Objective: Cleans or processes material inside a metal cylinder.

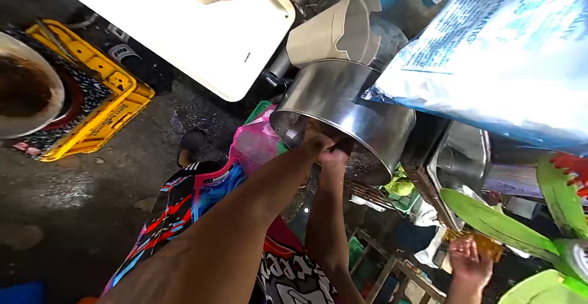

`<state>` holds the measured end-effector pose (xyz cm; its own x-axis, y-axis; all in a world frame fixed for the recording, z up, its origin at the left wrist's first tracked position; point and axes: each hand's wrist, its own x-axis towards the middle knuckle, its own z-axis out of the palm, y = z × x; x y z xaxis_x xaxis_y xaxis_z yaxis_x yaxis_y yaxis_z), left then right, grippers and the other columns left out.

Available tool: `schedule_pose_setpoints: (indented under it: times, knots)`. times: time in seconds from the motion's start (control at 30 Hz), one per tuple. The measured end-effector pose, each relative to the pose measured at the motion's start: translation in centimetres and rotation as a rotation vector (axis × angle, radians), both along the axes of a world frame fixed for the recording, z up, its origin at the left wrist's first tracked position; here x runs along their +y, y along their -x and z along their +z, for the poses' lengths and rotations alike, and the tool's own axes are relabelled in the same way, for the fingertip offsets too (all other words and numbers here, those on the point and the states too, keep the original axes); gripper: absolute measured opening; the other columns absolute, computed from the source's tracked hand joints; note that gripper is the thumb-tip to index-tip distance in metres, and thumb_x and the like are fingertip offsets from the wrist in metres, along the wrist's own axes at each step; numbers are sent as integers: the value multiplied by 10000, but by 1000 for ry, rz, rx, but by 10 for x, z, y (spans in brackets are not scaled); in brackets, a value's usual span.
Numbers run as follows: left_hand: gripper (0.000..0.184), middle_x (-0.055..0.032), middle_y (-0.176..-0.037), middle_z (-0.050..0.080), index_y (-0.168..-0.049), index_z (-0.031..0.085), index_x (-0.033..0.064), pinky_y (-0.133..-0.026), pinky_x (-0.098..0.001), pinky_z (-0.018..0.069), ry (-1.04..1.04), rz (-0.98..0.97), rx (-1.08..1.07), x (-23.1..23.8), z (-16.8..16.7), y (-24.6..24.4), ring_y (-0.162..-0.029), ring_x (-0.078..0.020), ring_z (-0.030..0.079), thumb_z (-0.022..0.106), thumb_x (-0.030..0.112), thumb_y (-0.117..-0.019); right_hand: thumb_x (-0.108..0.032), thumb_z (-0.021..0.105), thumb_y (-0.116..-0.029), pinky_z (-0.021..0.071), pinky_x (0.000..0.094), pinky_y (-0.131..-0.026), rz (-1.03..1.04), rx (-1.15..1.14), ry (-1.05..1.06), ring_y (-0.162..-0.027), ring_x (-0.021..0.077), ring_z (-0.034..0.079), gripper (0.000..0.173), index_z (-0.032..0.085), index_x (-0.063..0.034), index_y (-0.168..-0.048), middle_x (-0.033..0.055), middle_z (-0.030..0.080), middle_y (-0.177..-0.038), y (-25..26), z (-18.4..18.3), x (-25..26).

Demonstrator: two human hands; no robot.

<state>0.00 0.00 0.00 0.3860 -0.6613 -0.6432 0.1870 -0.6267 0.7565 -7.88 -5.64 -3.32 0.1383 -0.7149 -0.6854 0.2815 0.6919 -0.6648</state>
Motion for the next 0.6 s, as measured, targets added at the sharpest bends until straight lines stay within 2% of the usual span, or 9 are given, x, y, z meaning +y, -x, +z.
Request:
schedule_pose_setpoints:
  times: [0.07,0.17,0.27,0.33,0.37,0.43,0.47,0.53,0.6]
  knots:
    - [656,-238,-1426,563,-1390,577,20,-1095,-603,398,19,-33,-92,-4,-11,-1,-1358,-388,503,704,451,-912,-513,323,-1072,448,278,-481,-4,22,15,-545,99,484,393,533,-198,-964,-8,525,-723,-3,-4,-2]
    - [624,-219,-1416,578,-1372,599,41,-1093,-611,389,50,-25,-113,-4,-21,-5,-1353,-381,510,685,470,-926,-483,303,-1090,482,314,-548,73,49,78,-606,117,508,368,518,-195,-1012,-1,525,-770,-3,-8,0]
    - [616,-207,-1456,554,-1416,571,57,-1132,-599,362,103,-47,-149,-1,-26,-8,-1392,-368,480,658,464,-961,-582,249,-1077,536,356,-636,188,93,159,-727,126,592,473,542,-210,-1073,-7,580,-843,-2,-7,3]
    - [608,-212,-1435,570,-1403,578,39,-1144,-574,370,202,29,-98,5,-26,-13,-1376,-353,500,689,434,-953,-581,253,-1079,521,329,-580,225,154,238,-675,113,579,473,539,-205,-1051,-15,574,-807,-5,-7,5]
    - [601,-207,-1396,598,-1381,589,25,-1134,-539,399,265,98,-22,11,-28,-10,-1336,-325,539,709,422,-946,-606,269,-1072,556,348,-636,262,183,300,-736,122,616,494,555,-205,-1113,-5,607,-857,-1,-5,10]
    - [649,-155,-1190,701,-1315,620,38,-964,-476,557,376,298,203,22,-43,6,-1090,-247,681,813,445,-848,-598,401,-1054,600,380,-657,243,325,504,-771,143,674,470,551,-198,-1251,24,675,-924,7,-10,21]
    - [771,-152,-1170,708,-1372,562,41,-927,-487,579,414,350,273,32,-51,16,-1048,-246,698,863,441,-786,-532,476,-1053,608,428,-743,235,363,604,-892,178,685,514,425,-169,-1413,69,668,-1070,16,-16,28]
    - [1106,-116,-1291,650,-1545,295,87,-1015,-442,567,559,359,314,56,-60,34,-1156,-196,661,945,372,-698,-549,479,-1027,563,451,-958,285,322,771,-1185,185,605,756,127,-142,-1558,99,537,-1366,39,-24,46]
    - [1052,-96,-1221,680,-1457,392,64,-1004,-417,577,624,404,271,60,-66,40,-1120,-174,675,987,326,-630,-576,521,-1006,522,471,-1043,311,205,833,-1306,187,533,882,-31,-196,-1580,86,427,-1490,47,-25,54]
